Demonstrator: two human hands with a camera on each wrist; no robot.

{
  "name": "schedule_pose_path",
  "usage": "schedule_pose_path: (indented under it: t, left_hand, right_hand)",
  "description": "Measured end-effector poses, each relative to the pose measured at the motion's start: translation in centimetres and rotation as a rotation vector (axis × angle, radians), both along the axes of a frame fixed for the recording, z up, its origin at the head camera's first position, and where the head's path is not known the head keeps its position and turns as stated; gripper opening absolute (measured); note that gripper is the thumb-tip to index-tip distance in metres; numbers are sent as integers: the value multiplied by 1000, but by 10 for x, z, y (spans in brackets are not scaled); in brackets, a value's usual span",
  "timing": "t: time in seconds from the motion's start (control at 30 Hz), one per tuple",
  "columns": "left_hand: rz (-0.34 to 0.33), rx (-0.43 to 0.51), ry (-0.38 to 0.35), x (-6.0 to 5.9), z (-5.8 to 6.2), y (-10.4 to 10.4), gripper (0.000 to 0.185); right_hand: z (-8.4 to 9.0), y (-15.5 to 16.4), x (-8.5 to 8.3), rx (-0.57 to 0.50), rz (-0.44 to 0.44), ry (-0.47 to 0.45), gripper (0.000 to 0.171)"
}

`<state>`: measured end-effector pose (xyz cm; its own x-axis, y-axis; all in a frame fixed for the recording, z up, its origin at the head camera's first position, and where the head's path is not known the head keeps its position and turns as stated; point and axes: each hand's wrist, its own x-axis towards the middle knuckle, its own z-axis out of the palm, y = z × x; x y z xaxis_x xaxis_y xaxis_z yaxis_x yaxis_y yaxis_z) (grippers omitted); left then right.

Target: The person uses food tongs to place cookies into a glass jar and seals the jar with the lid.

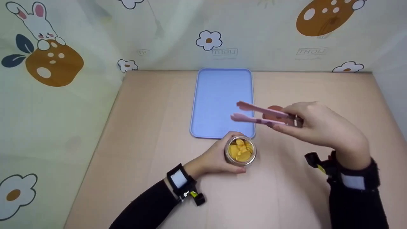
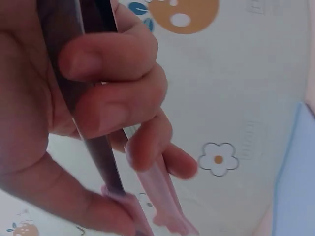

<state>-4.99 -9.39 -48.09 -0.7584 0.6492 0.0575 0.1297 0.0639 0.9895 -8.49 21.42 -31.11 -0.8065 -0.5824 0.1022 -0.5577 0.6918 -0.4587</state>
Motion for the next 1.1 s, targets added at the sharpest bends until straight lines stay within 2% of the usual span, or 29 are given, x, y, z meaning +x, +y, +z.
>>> schedule_pose_path:
  t: [0.2,0.37,0.53,0.67,0.87,1.1]
  left_hand:
    - [-7,14,-23,0,1,0,98]
    - [-12,23,-32,1,1,1,98]
    - [-12,19,-16,1,2,1,97]
    - [-9,19,-5,1,1,1,97]
    - [-12,17,-9,0,0,0,97]
    - [-11,15,-21,-1,0,0,97]
  right_hand:
    - [-29,-16,-26,-16,-96,-110,32]
    - [-65,-35,-43,-58,-163,-128,33]
    - [-101,-53,-51,-70,-218,-132,45]
    - [-120,-62,-54,-90,-205,-145,52]
    - [-130,-66,-53,-129,-183,-137,42]
    - [-127,-67,-52,-30,-218,-135,41]
